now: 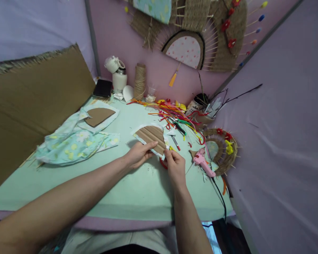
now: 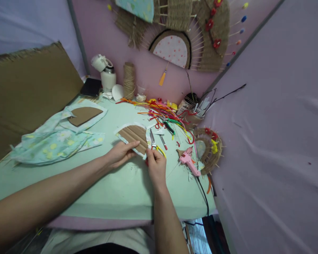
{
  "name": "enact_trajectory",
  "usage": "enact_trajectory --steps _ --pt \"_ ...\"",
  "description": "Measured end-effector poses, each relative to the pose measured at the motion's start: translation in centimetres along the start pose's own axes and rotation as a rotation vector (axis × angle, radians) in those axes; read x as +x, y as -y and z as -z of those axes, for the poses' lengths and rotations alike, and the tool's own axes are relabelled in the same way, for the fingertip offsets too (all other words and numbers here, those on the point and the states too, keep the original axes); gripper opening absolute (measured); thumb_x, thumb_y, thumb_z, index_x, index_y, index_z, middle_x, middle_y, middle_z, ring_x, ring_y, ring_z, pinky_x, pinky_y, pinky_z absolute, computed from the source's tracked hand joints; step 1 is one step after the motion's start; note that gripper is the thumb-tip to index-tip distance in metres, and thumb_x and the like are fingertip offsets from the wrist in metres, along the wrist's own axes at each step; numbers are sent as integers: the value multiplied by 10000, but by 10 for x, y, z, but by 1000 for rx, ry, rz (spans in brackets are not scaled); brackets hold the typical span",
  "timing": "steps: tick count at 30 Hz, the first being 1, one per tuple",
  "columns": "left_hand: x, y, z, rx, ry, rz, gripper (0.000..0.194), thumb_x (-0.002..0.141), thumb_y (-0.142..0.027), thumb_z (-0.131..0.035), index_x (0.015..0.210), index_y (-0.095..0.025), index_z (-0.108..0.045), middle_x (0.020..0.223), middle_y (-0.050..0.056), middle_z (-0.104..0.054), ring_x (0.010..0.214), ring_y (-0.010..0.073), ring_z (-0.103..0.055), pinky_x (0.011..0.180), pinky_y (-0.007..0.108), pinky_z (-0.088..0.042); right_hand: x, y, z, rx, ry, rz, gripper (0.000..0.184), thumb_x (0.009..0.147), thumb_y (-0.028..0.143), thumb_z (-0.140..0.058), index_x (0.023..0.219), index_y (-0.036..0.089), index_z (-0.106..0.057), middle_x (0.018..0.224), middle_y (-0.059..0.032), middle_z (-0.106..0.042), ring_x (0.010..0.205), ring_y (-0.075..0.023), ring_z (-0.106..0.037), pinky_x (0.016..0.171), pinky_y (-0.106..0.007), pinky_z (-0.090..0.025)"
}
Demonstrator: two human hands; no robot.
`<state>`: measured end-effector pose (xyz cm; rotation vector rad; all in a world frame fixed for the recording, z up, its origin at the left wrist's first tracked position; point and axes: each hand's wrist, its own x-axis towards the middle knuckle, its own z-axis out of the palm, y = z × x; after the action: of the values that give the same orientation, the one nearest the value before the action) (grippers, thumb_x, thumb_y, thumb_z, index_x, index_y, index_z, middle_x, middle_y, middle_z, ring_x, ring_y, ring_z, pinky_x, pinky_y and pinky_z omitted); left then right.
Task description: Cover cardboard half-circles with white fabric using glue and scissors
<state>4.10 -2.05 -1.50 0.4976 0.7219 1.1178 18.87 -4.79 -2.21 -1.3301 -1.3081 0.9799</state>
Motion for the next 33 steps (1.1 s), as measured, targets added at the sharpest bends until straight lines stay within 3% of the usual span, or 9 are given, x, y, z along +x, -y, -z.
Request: enact_trajectory --steps 3,6,10,19,24,33 --pt "1 -2 0 -31 -5 -18 239 763 -140 -692 998 -107 -661 971 102 -721 857 182 -679 767 300 -584 0 -3 0 53 59 -68 549 874 611 -412 546 184 -516 462 32 -448 433 -103 -362 441 -248 -251" --pt "0 -3 -1 -40 11 -38 212 771 -140 -683 974 -84 -661 914 107 -723 818 180 -681 753 296 -584 1 -5 -1 41 122 -98 537 844 621 -461 599 163 -595 479 22 -494 422 -101 -378 429 -243 -255" --pt "-3 -1 -4 -36 57 -71 263 766 -166 -694 1010 -78 -655 910 109 -725 831 193 -683 725 288 -577 1 -4 -4 -36 75 -83 440 814 536 -565 589 159 -596 502 24 -527 439 -94 -398 440 -228 -286" --pt "-4 -3 -7 -47 -9 -70 256 739 -151 -716 979 -79 -663 911 108 -730 854 190 -685 778 290 -563 1 -4 -4 -9 73 -76 427 823 516 -550 587 162 -586 493 29 -511 431 -93 -394 425 -225 -287" --pt "-4 -1 -7 -63 11 -77 251 770 -142 -684 1014 -86 -659 917 101 -731 849 177 -687 769 270 -565 0 -3 -3 -14 69 -57 403 805 478 -608 550 176 -530 495 42 -497 460 -91 -398 457 -221 -306" --pt "-1 -4 -1 -37 11 -54 290 748 -155 -708 1030 -125 -649 992 100 -721 843 186 -687 758 304 -584 0 2 -2 148 38 -89 613 806 726 -407 606 166 -558 473 10 -508 410 -99 -399 420 -235 -283"
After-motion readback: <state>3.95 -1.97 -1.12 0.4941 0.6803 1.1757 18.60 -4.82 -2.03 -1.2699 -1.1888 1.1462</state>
